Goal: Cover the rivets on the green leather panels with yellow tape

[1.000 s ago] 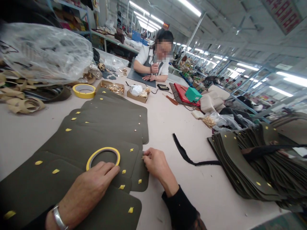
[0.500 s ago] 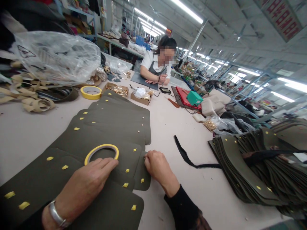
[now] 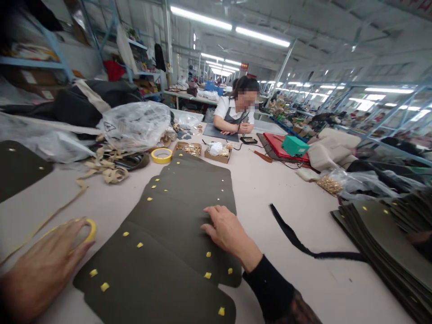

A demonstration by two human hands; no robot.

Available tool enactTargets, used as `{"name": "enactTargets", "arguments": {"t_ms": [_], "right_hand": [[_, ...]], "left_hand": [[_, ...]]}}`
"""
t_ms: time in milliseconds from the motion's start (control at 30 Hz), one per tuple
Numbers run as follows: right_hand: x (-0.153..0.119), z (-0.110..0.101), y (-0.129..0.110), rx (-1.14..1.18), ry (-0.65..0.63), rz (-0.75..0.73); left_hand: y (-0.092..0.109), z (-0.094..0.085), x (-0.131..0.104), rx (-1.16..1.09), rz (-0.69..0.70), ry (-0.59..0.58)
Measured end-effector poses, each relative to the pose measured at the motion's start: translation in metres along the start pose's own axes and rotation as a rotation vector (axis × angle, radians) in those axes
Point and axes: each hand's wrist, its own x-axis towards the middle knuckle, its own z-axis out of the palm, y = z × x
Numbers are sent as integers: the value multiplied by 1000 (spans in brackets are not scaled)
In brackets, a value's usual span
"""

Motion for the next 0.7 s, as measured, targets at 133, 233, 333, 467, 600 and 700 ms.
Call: {"name": "enactTargets", "arguments": {"t_ms": [133,233,333,467,600,700], "right_hand": [[29,9,-14,-39,-48,-6],[43,12,-17,-7,-92,42],[49,13,-20,60,-170,80],[43,16,-32,165,-283,61],[30,17,-47,267,-329,-30],[24,15,-50,112,-186,13]], "left_hand": [[62,-4,-36,184,170,-133],[97,9,-62,180,301,-140],[110,19,-71,146,259,-151],[114,18,-64,100,208,-159],[120,16,-60,113,186,-151],[119,17,-60,163,220,-139]]}}
